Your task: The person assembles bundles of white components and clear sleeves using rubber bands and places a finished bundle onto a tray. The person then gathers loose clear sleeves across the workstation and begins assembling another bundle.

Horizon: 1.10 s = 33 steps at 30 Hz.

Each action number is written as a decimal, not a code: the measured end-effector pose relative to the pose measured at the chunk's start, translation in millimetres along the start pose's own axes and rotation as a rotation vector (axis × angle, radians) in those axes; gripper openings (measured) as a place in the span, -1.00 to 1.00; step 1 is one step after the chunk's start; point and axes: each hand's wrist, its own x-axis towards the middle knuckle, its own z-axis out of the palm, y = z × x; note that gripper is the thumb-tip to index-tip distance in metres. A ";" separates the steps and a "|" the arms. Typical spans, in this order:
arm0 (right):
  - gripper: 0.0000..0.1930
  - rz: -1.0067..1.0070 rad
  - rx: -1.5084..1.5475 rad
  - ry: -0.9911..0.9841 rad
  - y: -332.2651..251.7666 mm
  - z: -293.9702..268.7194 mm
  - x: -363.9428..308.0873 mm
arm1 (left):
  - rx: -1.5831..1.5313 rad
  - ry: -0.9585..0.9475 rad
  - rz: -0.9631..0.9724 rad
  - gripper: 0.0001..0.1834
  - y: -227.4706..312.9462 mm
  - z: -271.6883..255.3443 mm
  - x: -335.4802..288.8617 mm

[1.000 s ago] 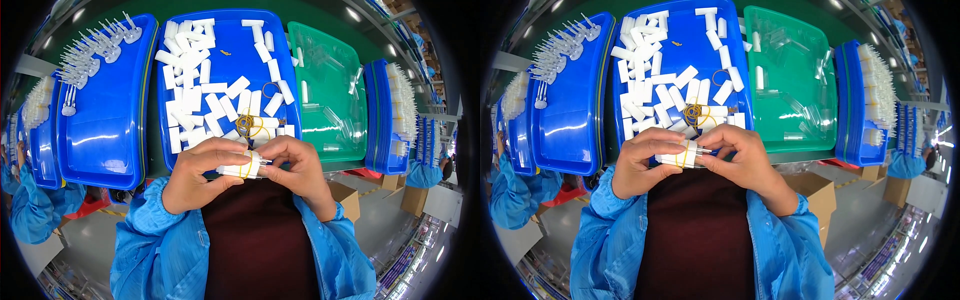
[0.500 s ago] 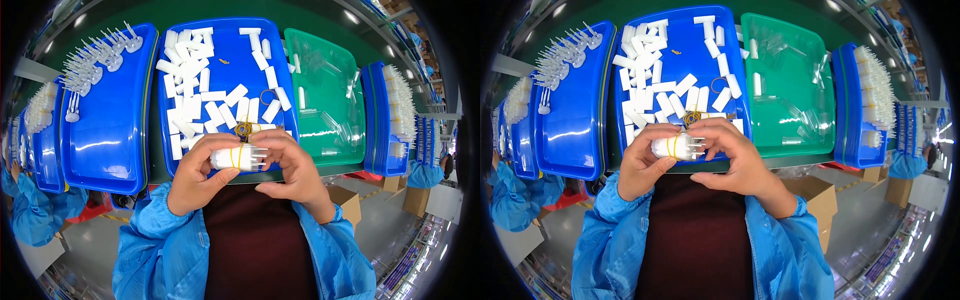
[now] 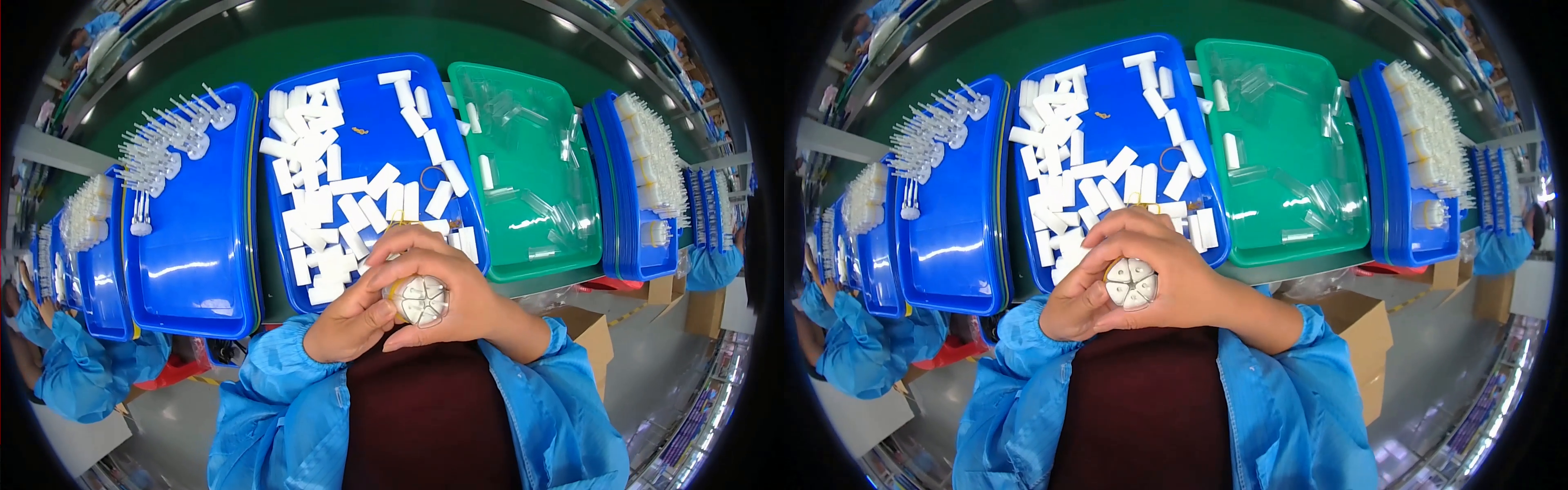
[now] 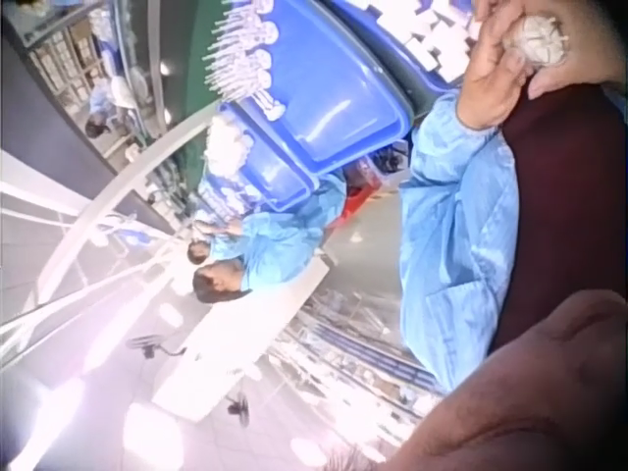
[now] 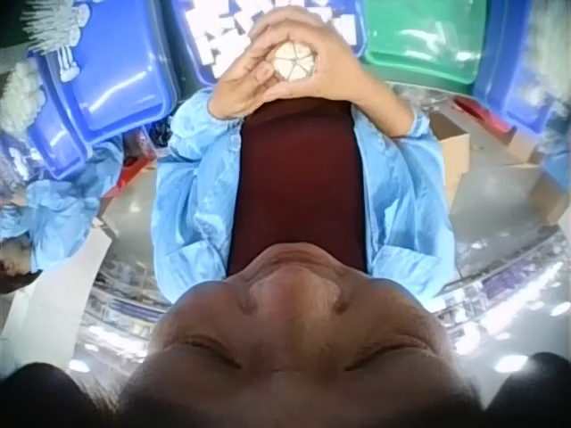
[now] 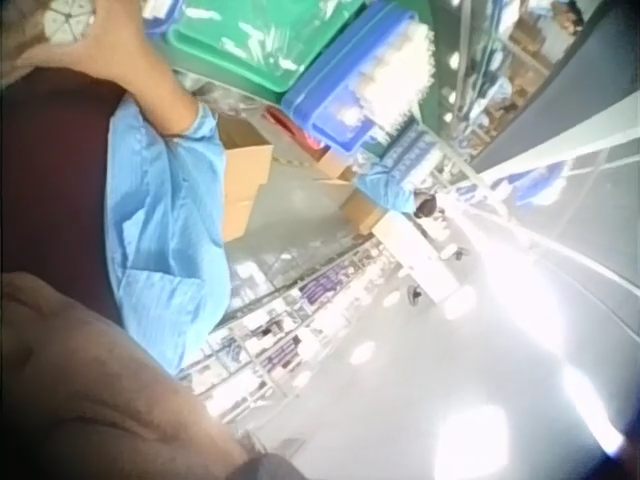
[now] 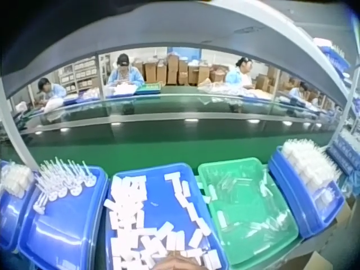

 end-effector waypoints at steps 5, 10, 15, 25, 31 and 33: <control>-0.65 -0.057 0.098 0.011 3.9 1.7 1.2 | 0.036 0.010 -0.003 -0.42 1.5 2.0 4.6; -0.74 -0.026 0.169 0.043 5.1 1.0 -2.7 | 0.105 0.045 -0.039 -0.40 -6.4 -2.5 4.8; -0.78 0.024 0.193 0.075 4.8 1.5 -6.0 | 0.051 0.175 -0.090 -0.32 -4.4 4.7 8.4; -0.66 0.223 0.295 0.075 -5.2 -0.5 -9.7 | 0.030 0.002 -0.063 -0.37 -5.2 0.7 12.8; -0.34 0.382 0.726 -0.003 -2.3 -1.5 -10.2 | 0.062 0.083 -0.088 -0.37 -6.1 4.7 11.8; -0.36 0.460 0.832 -0.029 -5.7 -4.9 -7.2 | 0.005 -0.021 -0.152 -0.38 -5.0 -3.7 11.6</control>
